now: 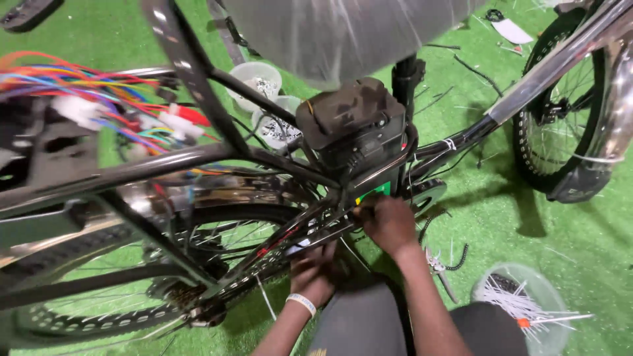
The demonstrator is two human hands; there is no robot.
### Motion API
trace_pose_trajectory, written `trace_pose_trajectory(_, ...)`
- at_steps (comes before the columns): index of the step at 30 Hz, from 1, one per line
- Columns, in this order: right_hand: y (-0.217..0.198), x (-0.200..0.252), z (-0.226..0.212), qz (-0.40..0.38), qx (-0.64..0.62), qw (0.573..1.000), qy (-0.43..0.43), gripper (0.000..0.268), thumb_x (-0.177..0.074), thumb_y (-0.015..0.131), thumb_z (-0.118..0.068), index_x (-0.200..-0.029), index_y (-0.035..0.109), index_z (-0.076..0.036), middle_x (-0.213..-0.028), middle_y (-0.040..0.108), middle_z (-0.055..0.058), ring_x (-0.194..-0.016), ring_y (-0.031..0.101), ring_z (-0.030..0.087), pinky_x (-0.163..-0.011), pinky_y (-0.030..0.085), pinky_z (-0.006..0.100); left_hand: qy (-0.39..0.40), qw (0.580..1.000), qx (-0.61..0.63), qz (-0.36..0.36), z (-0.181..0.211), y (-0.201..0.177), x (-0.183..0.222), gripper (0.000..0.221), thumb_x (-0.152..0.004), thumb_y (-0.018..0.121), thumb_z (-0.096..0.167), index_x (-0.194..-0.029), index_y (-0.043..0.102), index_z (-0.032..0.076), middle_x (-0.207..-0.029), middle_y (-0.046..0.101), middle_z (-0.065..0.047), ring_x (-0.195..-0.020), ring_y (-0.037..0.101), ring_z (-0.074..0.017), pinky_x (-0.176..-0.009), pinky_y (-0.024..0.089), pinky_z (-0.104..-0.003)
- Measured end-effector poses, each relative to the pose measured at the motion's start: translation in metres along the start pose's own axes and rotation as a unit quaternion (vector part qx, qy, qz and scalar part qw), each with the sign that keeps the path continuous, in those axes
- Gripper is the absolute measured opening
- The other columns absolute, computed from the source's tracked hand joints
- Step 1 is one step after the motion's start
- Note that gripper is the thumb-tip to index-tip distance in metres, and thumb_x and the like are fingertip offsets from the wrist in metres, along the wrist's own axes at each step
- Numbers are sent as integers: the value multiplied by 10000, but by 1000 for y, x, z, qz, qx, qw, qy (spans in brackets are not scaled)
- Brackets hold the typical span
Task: Securing electrical cables to an electric bicycle frame using plastic zip ties.
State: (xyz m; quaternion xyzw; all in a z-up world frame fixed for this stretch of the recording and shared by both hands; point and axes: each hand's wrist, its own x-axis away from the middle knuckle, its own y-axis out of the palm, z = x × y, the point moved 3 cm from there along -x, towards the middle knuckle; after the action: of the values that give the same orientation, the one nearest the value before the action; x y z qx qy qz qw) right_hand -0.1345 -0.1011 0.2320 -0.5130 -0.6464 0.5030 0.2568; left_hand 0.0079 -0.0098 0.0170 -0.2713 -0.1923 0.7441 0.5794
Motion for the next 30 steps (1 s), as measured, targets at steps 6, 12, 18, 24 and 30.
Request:
trace_pose_trajectory(6,30,31,-65,-69,-173,982,18,404,-618,661,-96,-1004,752,-172,-840,752,46,-581,652,250,-546,486,338,228,905,-301,-197,-34,38,21,303,-871,447,171,-964,702,39,-948,696,-163,-723,613,-345,-701,477,-393)
trace_pose_trajectory(12,-20,47,-101,-188,-94,951,228,480,-680,580,-189,-1136,669,-68,-974,713,183,-1014,666,382,-886,535,509,36,916,-328,-229,97,-71,4,385,-791,558,268,-1154,664,194,-1074,646,-1,-1135,589,-205,-974,447,-327)
trace_pose_trajectory(18,2,52,-91,-146,-490,819,260,696,-778,426,60,-1467,356,-10,-788,613,214,-542,542,266,-444,481,359,77,952,-273,-116,98,-92,5,361,-840,562,385,-1072,679,135,-920,702,-21,-1107,612,-196,-978,478,-371)
trace_pose_trajectory(24,21,40,-77,-172,-554,772,259,772,-780,620,-29,-1469,271,-34,-648,612,184,-445,514,219,-347,425,280,57,936,-280,-204,64,-48,-8,297,-741,592,421,-903,672,185,-886,680,49,-1079,592,-147,-963,464,-307)
trace_pose_trajectory(30,16,52,-89,-169,-551,761,298,755,-867,606,-60,-1503,198,-70,-713,636,206,-380,474,147,-324,484,264,-37,923,-247,-293,64,-29,-13,441,-754,582,481,-1035,694,160,-1031,673,-15,-1097,611,-184,-838,538,-384)
